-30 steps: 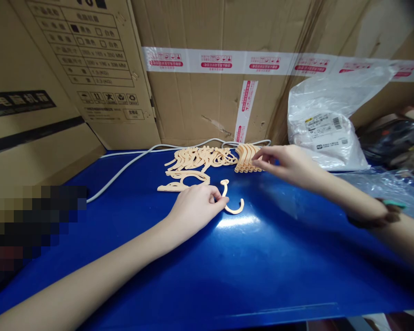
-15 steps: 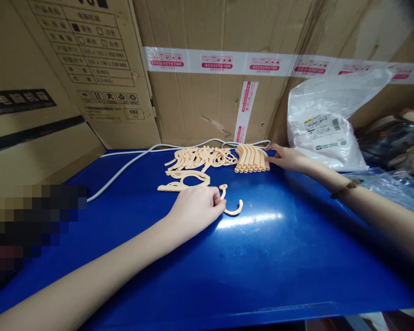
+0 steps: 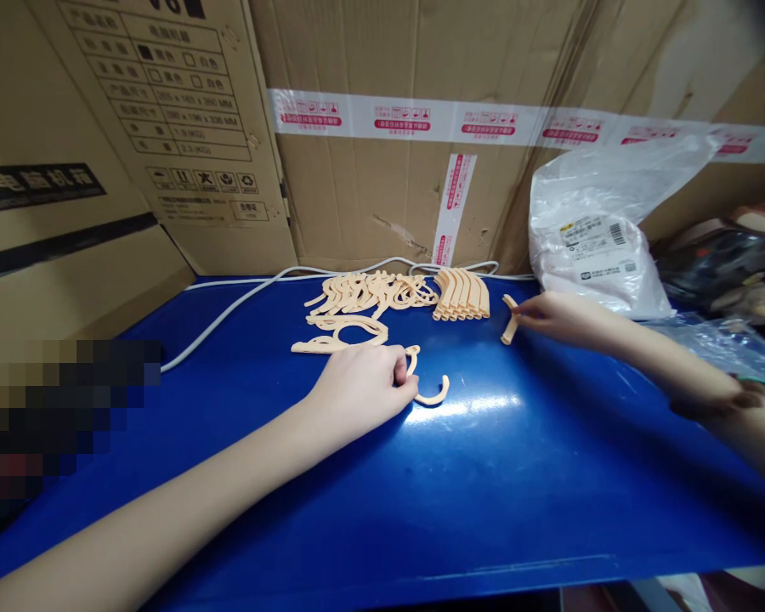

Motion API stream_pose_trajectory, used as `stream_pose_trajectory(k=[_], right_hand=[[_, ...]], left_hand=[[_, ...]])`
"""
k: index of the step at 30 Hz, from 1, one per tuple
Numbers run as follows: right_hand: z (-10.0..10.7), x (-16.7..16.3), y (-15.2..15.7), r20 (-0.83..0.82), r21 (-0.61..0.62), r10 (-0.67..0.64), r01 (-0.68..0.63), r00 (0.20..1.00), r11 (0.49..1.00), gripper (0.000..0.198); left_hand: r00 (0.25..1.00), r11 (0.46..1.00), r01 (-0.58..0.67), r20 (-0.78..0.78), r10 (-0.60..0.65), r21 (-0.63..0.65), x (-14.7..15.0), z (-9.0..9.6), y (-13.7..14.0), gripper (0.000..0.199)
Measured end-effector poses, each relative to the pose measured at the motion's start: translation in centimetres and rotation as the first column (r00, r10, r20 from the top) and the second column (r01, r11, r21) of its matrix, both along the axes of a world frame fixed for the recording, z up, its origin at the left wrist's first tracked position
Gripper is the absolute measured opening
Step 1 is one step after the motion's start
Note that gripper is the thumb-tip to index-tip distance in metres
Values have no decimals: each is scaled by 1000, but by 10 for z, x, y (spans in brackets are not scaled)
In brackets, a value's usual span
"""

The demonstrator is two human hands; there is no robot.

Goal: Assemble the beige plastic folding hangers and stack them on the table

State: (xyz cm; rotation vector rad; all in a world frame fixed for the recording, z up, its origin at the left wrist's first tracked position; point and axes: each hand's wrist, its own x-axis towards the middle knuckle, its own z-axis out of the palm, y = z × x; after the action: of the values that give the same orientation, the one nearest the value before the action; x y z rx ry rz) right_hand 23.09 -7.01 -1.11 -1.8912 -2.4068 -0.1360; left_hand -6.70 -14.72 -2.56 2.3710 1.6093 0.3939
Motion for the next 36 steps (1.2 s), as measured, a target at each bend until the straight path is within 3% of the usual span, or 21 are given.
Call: stream_pose_trajectory(k=[5,8,10,15,21,26,29,33,34,36], right_hand=[[12,-7,-35,133,-102,66,-53,989,993,26],[18,-6,-40,254,-113,145,-120,956,986,36],[20,-6,-40,313,-119,176,-145,933,982,29],[19,-17,-43,227,-129,323,-301,919,945,16],[12,-62,-62,46,-132,543,-534,838,835,18],[4,-108,-86,-21,-2,658,-658,753,753,14],[5,-120,-86,-65,131,632,-621,772,773,15],[5,-114,-68,-206,303,543,-474,814,827,13],[3,-111,-64,-229,337,548,-462,805,820,12],[-3,-105,-57,-183,413,611,-503,770,759,12]], left_hand=[[993,999,-40,-112,39,-5,-1,10,-5,11],[973,999,-17,-227,26,42,0,14,-8,14],[959,998,-2,-284,20,62,1,16,-10,17],[952,1000,-12,-304,16,15,2,18,-15,17],[986,993,-93,-142,82,-73,-2,23,-12,14],[989,992,-128,73,128,-17,-5,30,-5,17],[983,992,-117,139,122,-44,-6,32,-3,17],[970,994,-78,224,94,-80,-7,26,0,14],[961,992,-64,261,92,-112,-6,23,1,14],[933,973,-37,340,115,-228,-5,18,2,13]])
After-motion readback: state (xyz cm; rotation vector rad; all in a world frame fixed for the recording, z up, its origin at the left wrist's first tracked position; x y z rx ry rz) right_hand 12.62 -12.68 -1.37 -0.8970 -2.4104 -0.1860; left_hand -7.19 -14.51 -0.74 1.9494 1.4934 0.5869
